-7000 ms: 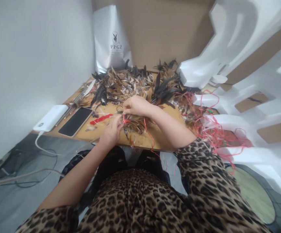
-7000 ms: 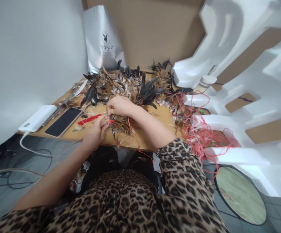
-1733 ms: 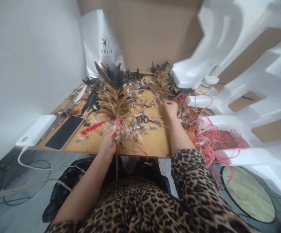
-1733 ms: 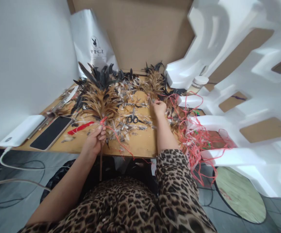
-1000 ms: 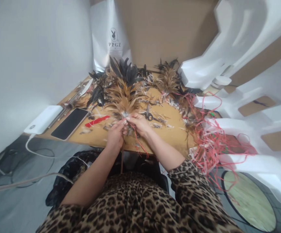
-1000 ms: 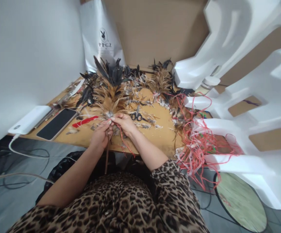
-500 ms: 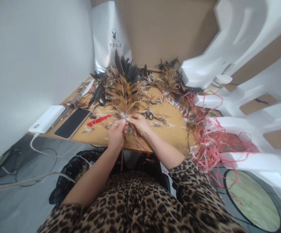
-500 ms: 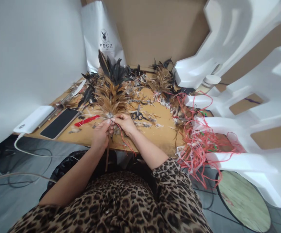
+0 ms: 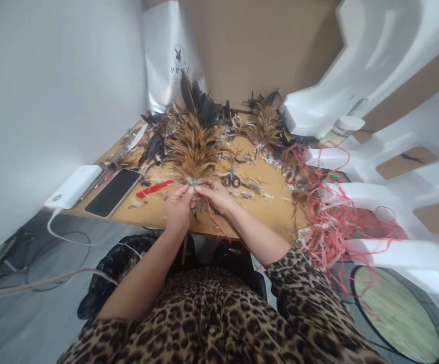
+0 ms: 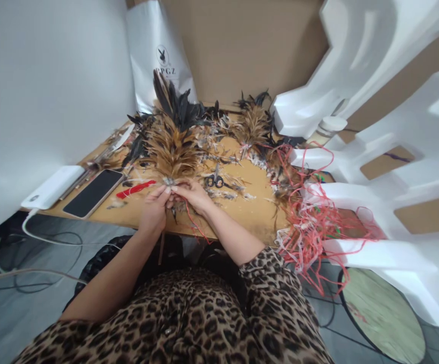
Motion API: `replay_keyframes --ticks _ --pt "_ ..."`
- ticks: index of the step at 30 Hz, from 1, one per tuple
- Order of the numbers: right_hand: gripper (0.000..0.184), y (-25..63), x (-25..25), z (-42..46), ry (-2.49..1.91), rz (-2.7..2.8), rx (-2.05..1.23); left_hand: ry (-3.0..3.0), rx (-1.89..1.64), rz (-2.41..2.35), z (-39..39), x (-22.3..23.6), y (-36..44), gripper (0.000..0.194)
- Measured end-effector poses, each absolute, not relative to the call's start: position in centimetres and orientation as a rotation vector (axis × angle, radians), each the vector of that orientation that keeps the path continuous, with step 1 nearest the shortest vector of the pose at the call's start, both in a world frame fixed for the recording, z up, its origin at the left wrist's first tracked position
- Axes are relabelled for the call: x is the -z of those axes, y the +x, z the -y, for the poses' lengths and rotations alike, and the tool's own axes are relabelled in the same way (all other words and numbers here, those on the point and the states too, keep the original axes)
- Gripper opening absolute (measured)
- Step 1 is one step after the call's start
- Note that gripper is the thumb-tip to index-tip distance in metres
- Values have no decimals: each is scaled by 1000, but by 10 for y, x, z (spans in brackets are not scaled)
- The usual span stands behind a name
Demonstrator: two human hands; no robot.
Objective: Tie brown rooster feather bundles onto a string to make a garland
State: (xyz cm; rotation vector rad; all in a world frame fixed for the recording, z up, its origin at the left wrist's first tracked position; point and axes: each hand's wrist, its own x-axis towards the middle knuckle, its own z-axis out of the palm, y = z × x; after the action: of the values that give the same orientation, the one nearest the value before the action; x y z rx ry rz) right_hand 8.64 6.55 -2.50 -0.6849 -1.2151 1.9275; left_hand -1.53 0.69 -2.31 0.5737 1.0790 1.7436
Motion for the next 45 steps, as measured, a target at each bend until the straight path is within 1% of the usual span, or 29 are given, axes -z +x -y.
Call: replay_keyframes --ticks 3,6,9,13,18,23,27,31,35,40,43,45 --pt "41 91 21 -66 -676 1233 -2087 575 -1742 -1092 -5 19 -19 35" --pt "36 96 20 -68 -752 1255 -2127 561 -1751 -1111 -2 19 -23 34" --pt "32 95 22 -68 -869 1285 -1991 547 -1773 -1115 -1 23 -26 37" --pt "25 87 23 -60 -858 1271 -1752 583 -1796 -1120 -1 28 -26 40" --pt "19 77 21 -42 -878 1258 -1519 638 -1799 -1169 0 33 -27 37" --pt "20 69 26 -32 -936 1215 -1425 725 -1807 -1234 0 45 -30 38" --pt "21 66 27 -28 -1031 1312 -1299 819 -1806 -1261 -4 56 -31 42" --pt "24 68 26 -25 -1050 1472 -1175 922 -1802 -1321 -10 63 -35 42" --pt "22 75 18 -24 -1113 1761 -957 1130 -1755 -1458 -10 60 -42 40" --pt "19 79 -18 -29 -1175 2148 -720 1726 -1653 -1706 -3 37 -50 32" --pt "21 80 -49 -34 -1111 2470 -385 2003 -1499 -1749 0 24 -54 31" --pt "22 81 -70 -40 -979 2700 -130 2143 -1354 -1737 2 21 -58 29"
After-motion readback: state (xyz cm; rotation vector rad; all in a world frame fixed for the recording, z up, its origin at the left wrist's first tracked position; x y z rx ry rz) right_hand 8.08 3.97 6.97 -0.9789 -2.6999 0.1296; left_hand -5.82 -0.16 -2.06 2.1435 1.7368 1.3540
